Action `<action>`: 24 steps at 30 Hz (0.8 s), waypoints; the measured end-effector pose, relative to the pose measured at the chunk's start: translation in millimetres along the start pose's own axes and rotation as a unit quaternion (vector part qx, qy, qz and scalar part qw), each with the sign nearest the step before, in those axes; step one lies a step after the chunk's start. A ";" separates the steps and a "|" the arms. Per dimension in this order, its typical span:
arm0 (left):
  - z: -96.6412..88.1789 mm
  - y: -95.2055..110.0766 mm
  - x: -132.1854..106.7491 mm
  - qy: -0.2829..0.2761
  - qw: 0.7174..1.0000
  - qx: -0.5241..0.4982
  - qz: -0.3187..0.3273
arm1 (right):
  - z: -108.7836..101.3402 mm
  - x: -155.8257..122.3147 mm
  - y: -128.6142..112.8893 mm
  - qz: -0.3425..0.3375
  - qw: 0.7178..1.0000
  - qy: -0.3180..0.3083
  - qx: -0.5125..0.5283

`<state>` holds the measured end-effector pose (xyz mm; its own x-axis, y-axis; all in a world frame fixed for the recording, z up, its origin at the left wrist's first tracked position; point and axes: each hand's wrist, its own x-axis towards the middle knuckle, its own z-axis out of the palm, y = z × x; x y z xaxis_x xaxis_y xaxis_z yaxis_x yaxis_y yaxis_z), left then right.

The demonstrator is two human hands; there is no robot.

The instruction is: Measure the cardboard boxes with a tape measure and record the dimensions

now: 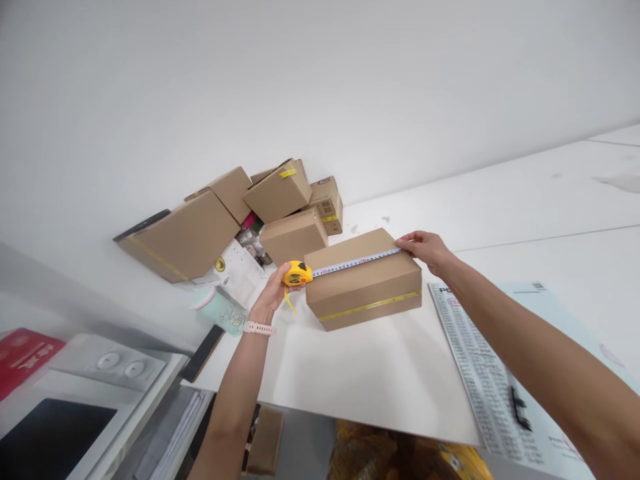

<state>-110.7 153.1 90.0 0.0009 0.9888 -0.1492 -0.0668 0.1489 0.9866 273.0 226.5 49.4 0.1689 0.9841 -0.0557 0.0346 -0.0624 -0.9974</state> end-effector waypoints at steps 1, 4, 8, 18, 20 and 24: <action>0.1 -0.3 0.8 -0.002 1.000 -0.001 0.002 | 0.3 -1.0 0.6 -0.003 1.000 -0.002 0.000; -0.2 -2.1 -0.3 -0.006 1.000 -0.006 0.008 | -0.6 -6.4 4.0 -0.015 1.000 -0.006 -0.003; -0.3 -4.3 -3.5 0.000 1.000 -0.014 0.022 | -1.2 -11.0 7.6 -0.027 1.000 -0.002 -0.005; -4.3 -7.0 -6.5 0.010 0.999 -0.044 0.013 | -0.6 -13.6 5.7 -0.042 0.999 -0.023 -0.003; -7.7 -6.5 -7.6 0.010 0.998 -0.054 0.007 | -0.8 -13.8 4.8 -0.040 0.999 -0.034 -0.006; -16.7 -7.3 -12.5 0.019 0.997 -0.078 0.002 | 0.4 -12.0 2.7 -0.068 0.993 -0.094 -0.024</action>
<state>-126.9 139.5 83.5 -0.0367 0.9880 -0.1500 -0.2208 0.1383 0.9655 270.6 214.6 47.3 -0.0276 0.9974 0.0671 0.0913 0.0694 -0.9934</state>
